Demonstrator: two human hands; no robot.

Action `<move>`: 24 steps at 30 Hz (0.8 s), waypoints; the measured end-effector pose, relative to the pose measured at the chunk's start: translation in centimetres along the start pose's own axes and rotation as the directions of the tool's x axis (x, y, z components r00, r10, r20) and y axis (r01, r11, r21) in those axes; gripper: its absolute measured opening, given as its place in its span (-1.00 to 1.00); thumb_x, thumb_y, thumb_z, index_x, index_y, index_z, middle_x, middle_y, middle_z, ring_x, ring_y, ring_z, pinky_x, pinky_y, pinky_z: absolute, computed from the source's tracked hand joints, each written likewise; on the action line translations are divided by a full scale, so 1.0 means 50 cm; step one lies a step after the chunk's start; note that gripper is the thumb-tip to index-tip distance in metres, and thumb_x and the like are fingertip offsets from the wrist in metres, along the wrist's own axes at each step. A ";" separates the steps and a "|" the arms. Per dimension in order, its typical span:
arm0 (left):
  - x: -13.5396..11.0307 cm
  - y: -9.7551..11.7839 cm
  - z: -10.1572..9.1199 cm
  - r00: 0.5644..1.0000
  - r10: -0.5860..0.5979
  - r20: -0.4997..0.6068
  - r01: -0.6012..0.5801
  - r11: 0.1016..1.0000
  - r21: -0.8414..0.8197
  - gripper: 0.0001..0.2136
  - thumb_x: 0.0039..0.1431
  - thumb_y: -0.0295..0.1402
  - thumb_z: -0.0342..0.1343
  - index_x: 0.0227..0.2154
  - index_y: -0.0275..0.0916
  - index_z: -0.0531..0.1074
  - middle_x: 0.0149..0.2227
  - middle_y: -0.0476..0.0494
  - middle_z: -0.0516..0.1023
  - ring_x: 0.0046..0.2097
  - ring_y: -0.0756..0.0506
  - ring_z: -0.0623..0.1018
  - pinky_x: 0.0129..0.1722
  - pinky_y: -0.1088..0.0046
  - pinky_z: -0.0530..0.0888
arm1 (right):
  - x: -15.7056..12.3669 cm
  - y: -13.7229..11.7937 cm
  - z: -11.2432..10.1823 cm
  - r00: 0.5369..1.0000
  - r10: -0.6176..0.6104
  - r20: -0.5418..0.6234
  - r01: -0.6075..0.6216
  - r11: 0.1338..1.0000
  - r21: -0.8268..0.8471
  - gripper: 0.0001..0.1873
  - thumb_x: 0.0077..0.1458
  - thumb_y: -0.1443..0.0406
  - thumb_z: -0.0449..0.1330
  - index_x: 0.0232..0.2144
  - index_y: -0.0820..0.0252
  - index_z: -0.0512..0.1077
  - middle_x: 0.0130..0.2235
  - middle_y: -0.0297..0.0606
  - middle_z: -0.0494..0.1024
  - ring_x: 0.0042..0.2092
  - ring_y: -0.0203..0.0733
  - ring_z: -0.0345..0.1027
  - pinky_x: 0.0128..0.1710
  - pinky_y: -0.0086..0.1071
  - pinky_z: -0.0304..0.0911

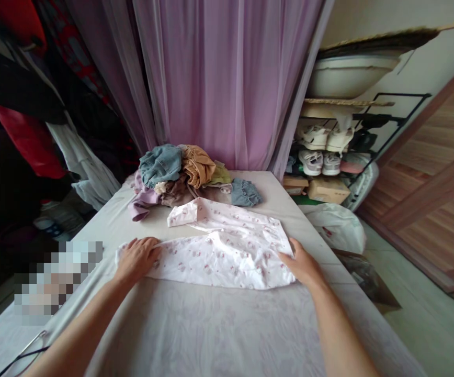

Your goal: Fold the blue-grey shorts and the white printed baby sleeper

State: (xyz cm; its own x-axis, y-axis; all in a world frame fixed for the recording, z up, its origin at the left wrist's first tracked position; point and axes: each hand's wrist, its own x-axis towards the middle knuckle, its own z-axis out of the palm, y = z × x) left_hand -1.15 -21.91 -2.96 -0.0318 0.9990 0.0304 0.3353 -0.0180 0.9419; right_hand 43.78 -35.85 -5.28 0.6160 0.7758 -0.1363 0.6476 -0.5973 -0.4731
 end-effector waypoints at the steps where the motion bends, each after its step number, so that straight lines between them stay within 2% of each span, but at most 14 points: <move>1: -0.001 0.001 -0.004 0.999 0.029 0.029 -0.033 0.991 0.127 -0.85 -0.10 -0.43 0.24 -0.60 -0.09 0.37 -0.53 -0.07 0.45 -0.11 -0.28 0.54 0.04 0.25 0.33 | -0.010 0.004 0.000 1.000 -0.010 -0.006 0.010 1.000 0.001 -0.23 0.07 0.08 0.18 0.28 0.21 0.16 0.02 -0.01 0.54 -0.01 0.05 0.46 -0.08 -0.25 0.30; 2: -0.002 0.002 -0.011 0.996 0.058 0.063 -0.073 0.960 0.272 -0.87 -0.08 -0.34 0.23 -0.58 -0.08 0.37 -0.58 -0.04 0.42 -0.21 -0.27 0.55 -0.04 0.27 0.37 | -0.018 0.007 -0.001 1.000 -0.024 -0.014 0.024 1.000 0.005 -0.25 0.08 0.10 0.18 0.27 0.20 0.16 0.03 -0.03 0.54 0.01 0.03 0.45 -0.07 -0.27 0.30; 4: -0.002 0.004 -0.034 0.987 0.099 0.128 -0.152 0.840 0.521 -0.87 -0.05 -0.19 0.19 -0.51 -0.07 0.38 -0.60 -0.02 0.42 -0.37 -0.23 0.54 -0.22 0.34 0.39 | -0.035 0.010 -0.005 0.999 -0.040 -0.023 0.040 0.999 0.004 -0.27 0.09 0.11 0.17 0.27 0.18 0.16 0.05 -0.05 0.53 0.02 0.01 0.45 -0.07 -0.29 0.30; 7: 0.001 0.001 -0.077 0.973 0.086 0.216 -0.212 0.704 0.678 -0.80 -0.06 -0.07 0.16 -0.48 -0.06 0.43 -0.58 -0.05 0.48 -0.47 -0.19 0.51 -0.38 0.39 0.36 | -0.058 0.010 -0.013 1.000 -0.030 -0.007 0.029 0.998 -0.062 -0.25 0.10 0.08 0.16 0.29 0.17 0.14 0.02 -0.04 0.55 0.00 0.04 0.46 -0.10 -0.27 0.30; 9: 0.003 -0.003 -0.099 0.964 0.042 0.262 -0.215 0.702 0.679 -0.78 -0.15 -0.05 0.23 -0.53 -0.06 0.46 -0.61 -0.06 0.47 -0.50 -0.18 0.49 -0.38 0.38 0.36 | -0.072 0.009 -0.015 1.000 -0.024 0.016 0.026 0.990 -0.136 -0.25 0.10 0.07 0.15 0.29 0.17 0.16 0.01 -0.02 0.56 -0.02 0.06 0.48 -0.12 -0.26 0.31; 12: 0.005 -0.005 -0.105 0.963 0.030 0.268 -0.184 0.799 0.573 -0.76 -0.33 -0.14 0.38 -0.54 -0.06 0.51 -0.58 -0.06 0.50 -0.49 -0.19 0.50 -0.30 0.32 0.41 | -0.081 0.004 -0.017 0.998 -0.033 0.051 0.042 0.979 -0.199 -0.30 0.12 0.05 0.12 0.26 0.16 0.21 0.01 -0.04 0.56 -0.04 0.06 0.49 -0.14 -0.26 0.30; 16: 0.024 0.021 -0.056 0.980 0.145 0.136 -0.180 0.936 0.302 -0.71 -0.37 -0.35 0.43 -0.47 -0.07 0.55 -0.38 -0.11 0.57 -0.23 -0.27 0.57 -0.03 0.24 0.43 | -0.055 -0.013 -0.025 0.998 -0.031 0.051 0.039 0.986 -0.165 -0.33 0.17 0.01 0.05 0.26 0.13 0.19 -0.02 -0.13 0.59 -0.03 0.03 0.48 -0.15 -0.27 0.29; 20: 0.063 0.072 0.035 0.967 0.255 0.016 -0.255 0.966 0.043 -0.68 -0.24 -0.40 0.41 -0.33 -0.10 0.54 -0.09 -0.18 0.55 0.14 -0.30 0.43 0.19 0.28 0.29 | -0.001 -0.043 -0.025 1.000 -0.006 -0.001 0.005 0.987 -0.159 -0.41 0.21 0.07 0.02 0.21 0.16 0.25 0.02 -0.13 0.57 0.00 0.01 0.46 -0.14 -0.28 0.28; 22: 0.085 0.091 0.081 0.955 0.297 -0.007 -0.296 0.954 0.044 -0.60 -0.23 -0.37 0.42 -0.23 -0.11 0.53 0.05 -0.22 0.48 0.23 -0.30 0.34 0.24 0.27 0.23 | 0.028 -0.058 -0.019 0.999 -0.005 -0.035 0.000 0.988 -0.155 -0.42 0.21 0.07 0.02 0.19 0.20 0.27 0.02 -0.10 0.57 -0.01 0.01 0.47 -0.16 -0.27 0.28; 24: 0.106 0.100 0.118 0.950 0.310 0.022 -0.307 0.925 0.223 -0.49 -0.21 -0.33 0.41 -0.09 -0.12 0.49 0.15 -0.25 0.41 0.25 -0.33 0.31 0.24 0.20 0.21 | 0.055 -0.070 -0.012 0.998 0.005 -0.064 -0.015 0.988 -0.152 -0.43 0.19 0.04 0.03 0.14 0.22 0.32 -0.01 -0.07 0.57 -0.05 0.02 0.48 -0.20 -0.28 0.28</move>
State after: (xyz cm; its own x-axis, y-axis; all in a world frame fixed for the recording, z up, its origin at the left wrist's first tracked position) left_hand 5.93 -16.45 -0.05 0.0942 0.9448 0.3139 0.5303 -0.3144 0.7874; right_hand 43.47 -31.73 -3.49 0.6468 0.7582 -0.0824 0.6991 -0.6326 -0.3333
